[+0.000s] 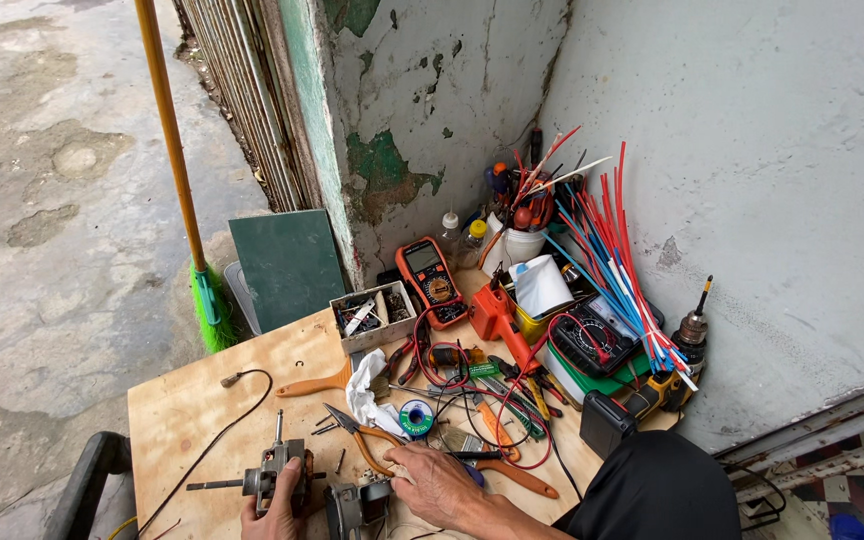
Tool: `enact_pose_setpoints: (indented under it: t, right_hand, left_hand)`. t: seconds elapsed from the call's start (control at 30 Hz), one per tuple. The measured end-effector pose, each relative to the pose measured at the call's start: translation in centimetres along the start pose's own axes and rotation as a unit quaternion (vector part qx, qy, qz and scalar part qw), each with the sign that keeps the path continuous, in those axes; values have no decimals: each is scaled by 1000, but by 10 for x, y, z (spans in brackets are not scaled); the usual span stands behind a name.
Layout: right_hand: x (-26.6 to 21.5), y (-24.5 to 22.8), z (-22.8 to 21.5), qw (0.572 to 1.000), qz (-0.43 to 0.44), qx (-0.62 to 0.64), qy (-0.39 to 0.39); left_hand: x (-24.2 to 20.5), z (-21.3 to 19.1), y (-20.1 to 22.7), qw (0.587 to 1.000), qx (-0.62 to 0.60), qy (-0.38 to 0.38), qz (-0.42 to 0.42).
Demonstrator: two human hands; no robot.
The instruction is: The person disassembles a small electrical component on a cluttered workbench using a screwdriver and pliers. They remove screws, separate the housing, and manipulate internal parts and wires throughout the clip.
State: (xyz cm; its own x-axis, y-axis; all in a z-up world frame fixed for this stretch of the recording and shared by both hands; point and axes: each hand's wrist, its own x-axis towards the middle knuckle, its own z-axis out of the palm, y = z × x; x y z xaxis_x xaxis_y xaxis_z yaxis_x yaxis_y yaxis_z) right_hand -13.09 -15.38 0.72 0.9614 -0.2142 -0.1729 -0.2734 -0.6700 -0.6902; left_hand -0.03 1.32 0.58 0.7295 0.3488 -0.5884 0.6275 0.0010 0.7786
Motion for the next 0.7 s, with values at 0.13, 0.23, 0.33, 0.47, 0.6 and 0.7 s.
enact_pose_setpoints:
  t: [0.13, 0.23, 0.33, 0.47, 0.6, 0.7]
  right_hand:
    - [3, 3, 1, 1000, 4, 3, 1]
    - [-1, -4, -2, 1000, 7, -4, -9]
    - [-4, -6, 4, 1000, 4, 1, -9]
    - [-4, -2, 5, 1000, -14, -6, 17]
    - [-5, 0, 6, 1000, -10, -1, 21]
    - [-6, 0, 4, 1000, -5, 3, 19]
  left_hand:
    - [-9, -2, 9, 1000, 7, -6, 4]
    - [-10, -9, 13, 999, 42, -24, 16]
    - [-37, -22, 29, 997, 61, -43, 24]
    - [-51, -23, 37, 994, 79, -50, 51]
    - [-48, -22, 38, 992, 101, -40, 56]
    - [-51, -22, 42, 992, 105, -48, 56]
